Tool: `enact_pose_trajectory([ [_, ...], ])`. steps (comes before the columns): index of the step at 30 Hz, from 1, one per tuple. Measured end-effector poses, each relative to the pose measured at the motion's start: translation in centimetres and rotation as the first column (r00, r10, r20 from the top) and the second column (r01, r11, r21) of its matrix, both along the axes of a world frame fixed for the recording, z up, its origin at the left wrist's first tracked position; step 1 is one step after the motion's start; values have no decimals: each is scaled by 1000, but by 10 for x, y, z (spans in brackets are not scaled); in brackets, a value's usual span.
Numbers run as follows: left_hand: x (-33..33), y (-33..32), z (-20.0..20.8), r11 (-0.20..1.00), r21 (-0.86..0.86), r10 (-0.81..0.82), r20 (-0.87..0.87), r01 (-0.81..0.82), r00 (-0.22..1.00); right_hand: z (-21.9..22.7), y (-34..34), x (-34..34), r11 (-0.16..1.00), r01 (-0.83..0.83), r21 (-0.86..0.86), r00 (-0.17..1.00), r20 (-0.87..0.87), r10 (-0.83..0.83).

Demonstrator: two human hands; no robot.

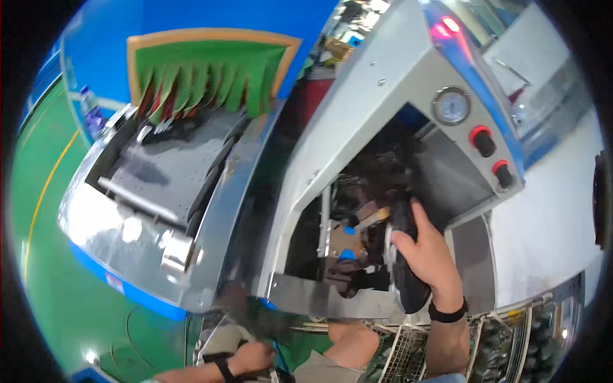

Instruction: Processing footwear components using a series of industrial machines in a shoe manufacturing facility.

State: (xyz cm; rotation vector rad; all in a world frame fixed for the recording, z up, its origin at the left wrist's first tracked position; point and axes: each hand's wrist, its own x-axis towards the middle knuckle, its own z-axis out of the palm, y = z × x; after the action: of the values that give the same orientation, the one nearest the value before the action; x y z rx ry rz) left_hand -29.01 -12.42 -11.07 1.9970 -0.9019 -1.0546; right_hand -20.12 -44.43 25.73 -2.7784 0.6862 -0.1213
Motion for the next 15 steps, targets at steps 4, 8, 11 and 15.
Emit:
enact_pose_trajectory([
  [4, 27, -11, 50, 996, -38, 81, -6, -81, 997, 7, 7, -8, 1000, 5, 13, 993, 114, -7],
  [8, 33, -39, 75, 967, -207, 145, -38, -150, 989, 2, -6, -18, 996, -2, 85, 972, 233, -19],
  [11, 29, -32, 84, 987, -127, 97, -42, -102, 994, -9, -4, -24, 975, -24, -222, 934, 343, 101],
  [15, 17, -13, 113, 978, -175, 95, -107, -112, 990, -9, 64, -56, 965, 26, -260, 937, 342, 67],
])
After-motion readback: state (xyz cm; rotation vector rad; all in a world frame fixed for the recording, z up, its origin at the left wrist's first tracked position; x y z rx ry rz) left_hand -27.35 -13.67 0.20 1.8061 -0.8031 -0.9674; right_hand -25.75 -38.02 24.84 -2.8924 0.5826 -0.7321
